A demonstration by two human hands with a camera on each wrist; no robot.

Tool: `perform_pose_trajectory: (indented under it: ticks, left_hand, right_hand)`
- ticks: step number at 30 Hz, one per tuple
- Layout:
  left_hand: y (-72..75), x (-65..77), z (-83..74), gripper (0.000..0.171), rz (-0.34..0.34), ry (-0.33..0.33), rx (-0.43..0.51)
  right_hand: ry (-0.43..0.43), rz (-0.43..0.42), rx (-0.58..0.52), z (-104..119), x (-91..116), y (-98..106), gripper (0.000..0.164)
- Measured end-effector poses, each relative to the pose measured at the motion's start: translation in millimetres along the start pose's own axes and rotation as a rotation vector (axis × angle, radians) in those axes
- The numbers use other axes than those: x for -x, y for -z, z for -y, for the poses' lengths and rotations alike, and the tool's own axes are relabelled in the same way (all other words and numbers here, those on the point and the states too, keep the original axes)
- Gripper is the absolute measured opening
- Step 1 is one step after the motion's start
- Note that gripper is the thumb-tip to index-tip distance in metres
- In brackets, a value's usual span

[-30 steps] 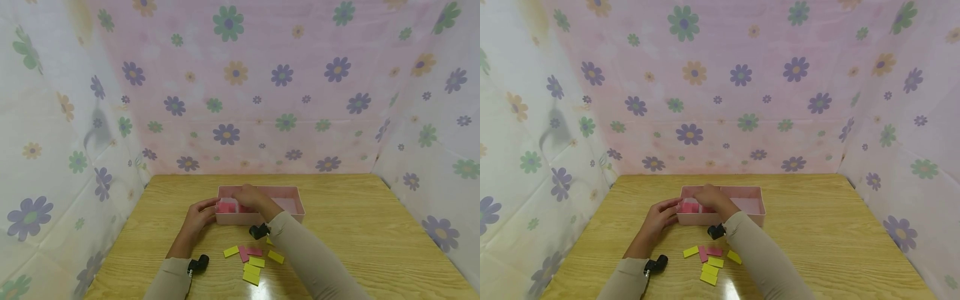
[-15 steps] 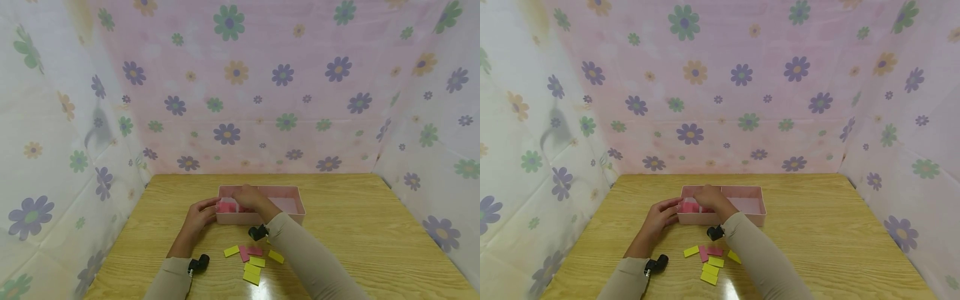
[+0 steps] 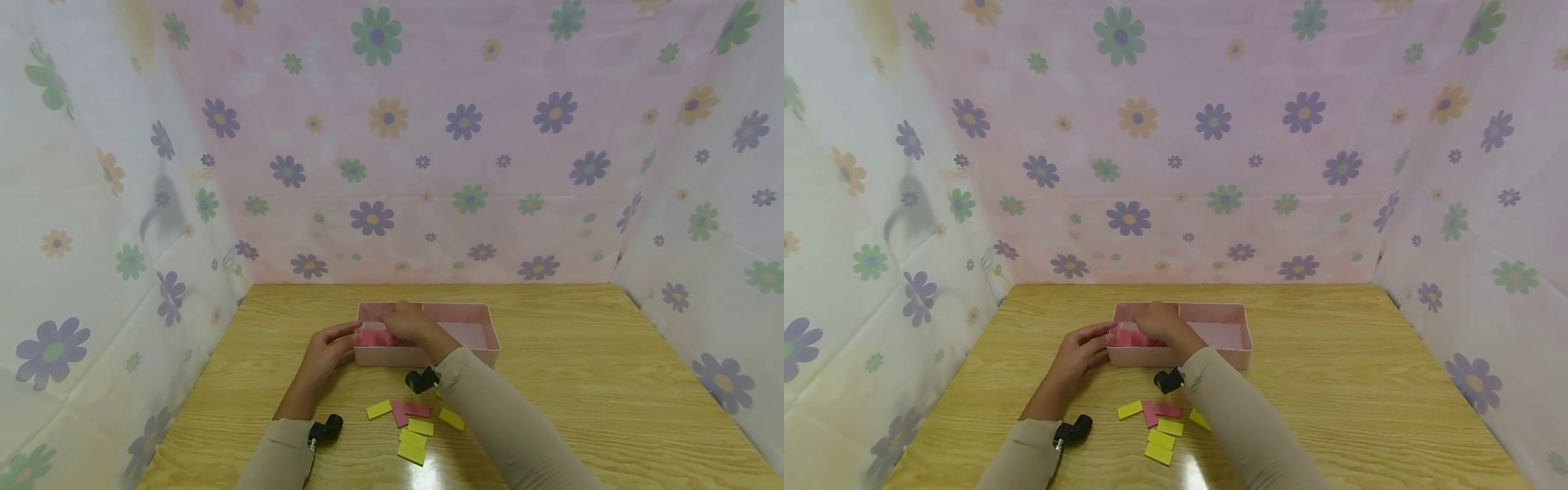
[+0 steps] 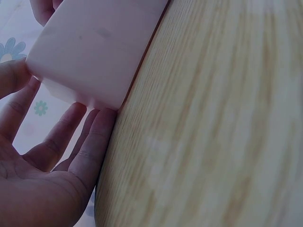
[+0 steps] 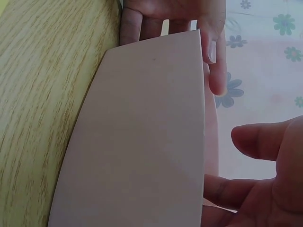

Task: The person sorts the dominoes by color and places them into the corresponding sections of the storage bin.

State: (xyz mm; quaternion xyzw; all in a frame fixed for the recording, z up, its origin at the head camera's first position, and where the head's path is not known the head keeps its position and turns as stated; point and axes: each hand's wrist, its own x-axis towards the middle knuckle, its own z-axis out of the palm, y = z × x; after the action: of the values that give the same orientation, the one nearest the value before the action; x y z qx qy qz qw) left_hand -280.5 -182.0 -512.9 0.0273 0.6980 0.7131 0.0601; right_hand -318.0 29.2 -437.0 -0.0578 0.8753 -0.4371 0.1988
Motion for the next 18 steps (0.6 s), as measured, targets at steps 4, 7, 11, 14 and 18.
perform_pose_trajectory:
  ticks: [4, 7, 11, 14, 18]
  left_hand:
    - [0.3, -1.0, 0.5, 0.041, 0.001, -0.008, 0.0]
    - [0.6, -1.8, 1.6, 0.041, 0.004, -0.009, 0.005]
    - [0.9, -1.8, 2.0, 0.04, 0.01, -0.008, 0.003]
    - [0.7, -0.8, 0.8, 0.039, 0.01, -0.004, 0.002]
    - [0.1, -0.1, -0.4, 0.039, 0.006, 0.001, 0.008]
  right_hand:
    - [0.002, -0.003, -0.016, -0.5, 0.4, -0.6, 0.048]
    - [0.004, -0.012, -0.022, -0.8, 0.4, -2.0, 0.047]
    - [0.005, -0.02, -0.034, -1.6, 0.5, -3.4, 0.046]
    - [0.013, -0.023, -0.039, -2.2, 2.3, -2.2, 0.046]
    - [0.028, -0.013, -0.053, -2.5, 7.4, 3.1, 0.047]
